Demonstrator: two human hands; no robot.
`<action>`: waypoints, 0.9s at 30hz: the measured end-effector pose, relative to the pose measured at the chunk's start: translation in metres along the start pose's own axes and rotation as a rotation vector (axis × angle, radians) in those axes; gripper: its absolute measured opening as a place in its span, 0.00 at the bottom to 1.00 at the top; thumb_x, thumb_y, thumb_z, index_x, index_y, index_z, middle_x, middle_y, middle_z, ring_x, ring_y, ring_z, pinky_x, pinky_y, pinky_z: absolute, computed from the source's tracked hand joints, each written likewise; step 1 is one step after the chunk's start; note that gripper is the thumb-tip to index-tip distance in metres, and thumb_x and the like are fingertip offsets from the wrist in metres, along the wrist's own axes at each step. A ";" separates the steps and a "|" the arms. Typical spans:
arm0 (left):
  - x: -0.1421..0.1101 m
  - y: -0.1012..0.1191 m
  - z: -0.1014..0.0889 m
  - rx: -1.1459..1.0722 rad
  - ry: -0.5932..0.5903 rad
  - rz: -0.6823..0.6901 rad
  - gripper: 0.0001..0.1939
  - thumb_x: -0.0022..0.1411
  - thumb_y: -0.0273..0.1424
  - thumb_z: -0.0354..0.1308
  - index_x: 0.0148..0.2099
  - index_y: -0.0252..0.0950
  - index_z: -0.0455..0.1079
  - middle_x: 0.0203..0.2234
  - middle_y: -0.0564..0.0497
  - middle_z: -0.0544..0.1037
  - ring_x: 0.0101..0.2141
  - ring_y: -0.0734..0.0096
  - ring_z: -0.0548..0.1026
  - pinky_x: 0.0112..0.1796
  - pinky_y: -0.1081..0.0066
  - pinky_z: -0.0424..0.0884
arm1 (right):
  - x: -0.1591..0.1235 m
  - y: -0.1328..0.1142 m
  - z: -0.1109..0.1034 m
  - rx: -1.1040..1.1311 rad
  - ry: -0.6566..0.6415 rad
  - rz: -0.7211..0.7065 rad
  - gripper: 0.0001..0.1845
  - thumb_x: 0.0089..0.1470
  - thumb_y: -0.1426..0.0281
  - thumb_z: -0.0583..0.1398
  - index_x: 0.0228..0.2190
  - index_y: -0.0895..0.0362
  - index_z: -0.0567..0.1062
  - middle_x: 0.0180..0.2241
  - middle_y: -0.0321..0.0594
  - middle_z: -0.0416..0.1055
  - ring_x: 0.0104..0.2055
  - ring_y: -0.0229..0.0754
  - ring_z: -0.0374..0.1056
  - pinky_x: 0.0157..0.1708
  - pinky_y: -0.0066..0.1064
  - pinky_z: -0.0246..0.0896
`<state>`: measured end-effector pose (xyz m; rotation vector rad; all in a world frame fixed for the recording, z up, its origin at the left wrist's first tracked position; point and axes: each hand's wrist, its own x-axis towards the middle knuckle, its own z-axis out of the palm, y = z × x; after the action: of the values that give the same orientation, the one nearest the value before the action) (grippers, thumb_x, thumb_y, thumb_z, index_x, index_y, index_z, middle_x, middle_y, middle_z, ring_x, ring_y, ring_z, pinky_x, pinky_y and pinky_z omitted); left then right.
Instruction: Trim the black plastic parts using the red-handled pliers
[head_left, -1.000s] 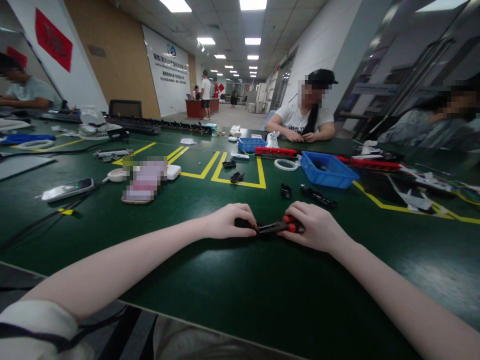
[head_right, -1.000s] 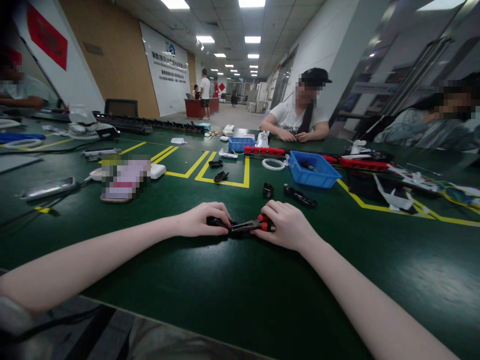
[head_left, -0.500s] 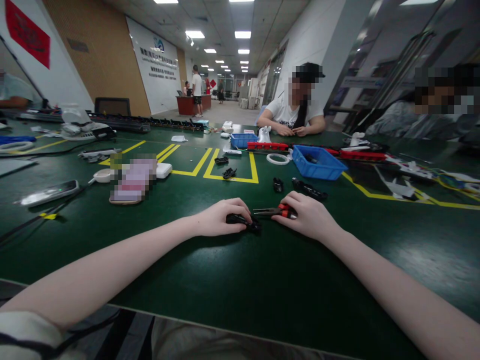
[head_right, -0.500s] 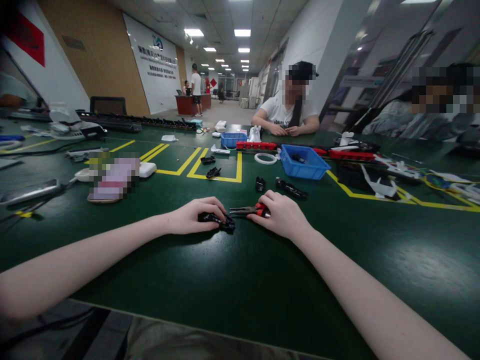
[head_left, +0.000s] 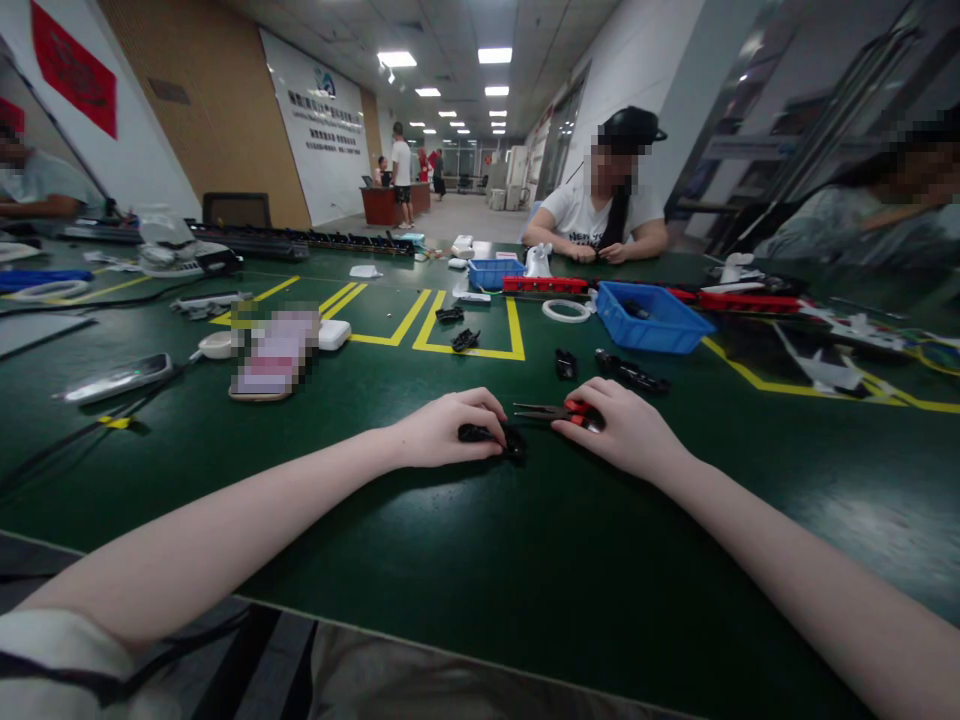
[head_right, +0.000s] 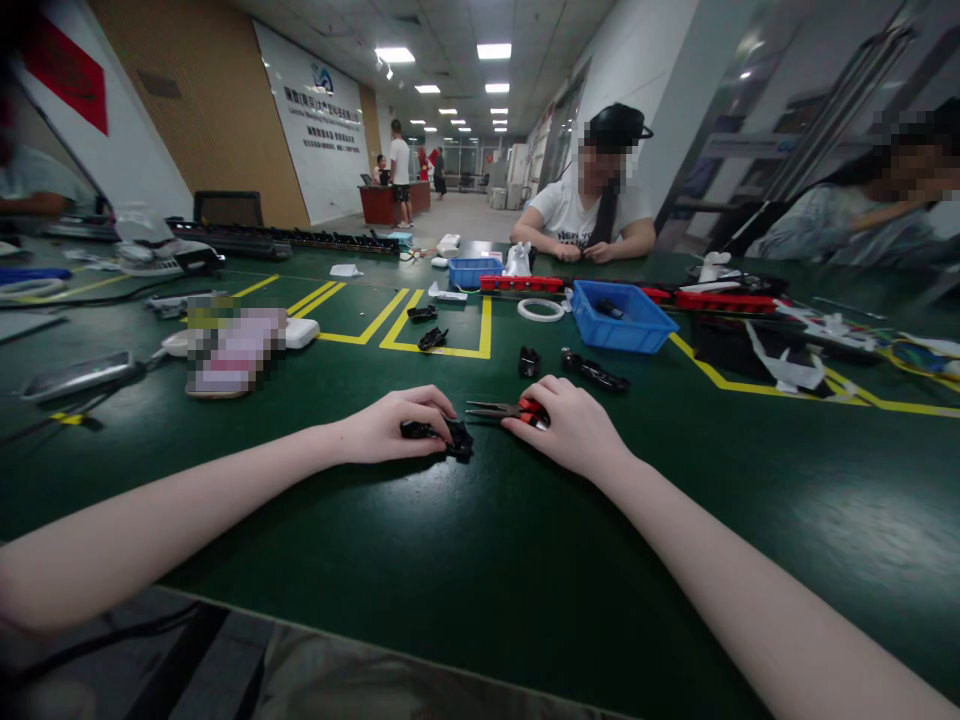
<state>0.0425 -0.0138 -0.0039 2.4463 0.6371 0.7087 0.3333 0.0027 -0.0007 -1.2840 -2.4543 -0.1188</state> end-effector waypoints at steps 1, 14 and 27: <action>0.000 -0.001 0.000 0.001 0.008 0.012 0.05 0.62 0.29 0.62 0.41 0.36 0.76 0.48 0.45 0.72 0.48 0.63 0.73 0.51 0.63 0.69 | 0.000 0.000 0.000 0.001 0.001 -0.005 0.20 0.57 0.51 0.58 0.36 0.56 0.73 0.38 0.45 0.71 0.38 0.48 0.68 0.34 0.39 0.64; 0.003 -0.002 0.000 0.028 0.039 0.011 0.05 0.63 0.28 0.61 0.40 0.35 0.77 0.47 0.45 0.75 0.47 0.65 0.75 0.49 0.66 0.71 | -0.014 0.032 -0.004 -0.002 -0.057 -0.037 0.31 0.55 0.46 0.56 0.50 0.55 0.71 0.48 0.50 0.71 0.45 0.54 0.70 0.41 0.45 0.67; 0.005 -0.005 0.001 0.008 0.043 0.011 0.05 0.62 0.29 0.62 0.39 0.34 0.77 0.45 0.45 0.76 0.45 0.66 0.76 0.50 0.67 0.70 | -0.025 0.021 -0.017 -0.196 0.087 -0.152 0.23 0.58 0.52 0.55 0.43 0.58 0.70 0.43 0.49 0.69 0.41 0.50 0.71 0.32 0.37 0.69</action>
<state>0.0451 -0.0080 -0.0056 2.4496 0.6447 0.7660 0.3676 -0.0087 0.0041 -1.1394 -2.5119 -0.4550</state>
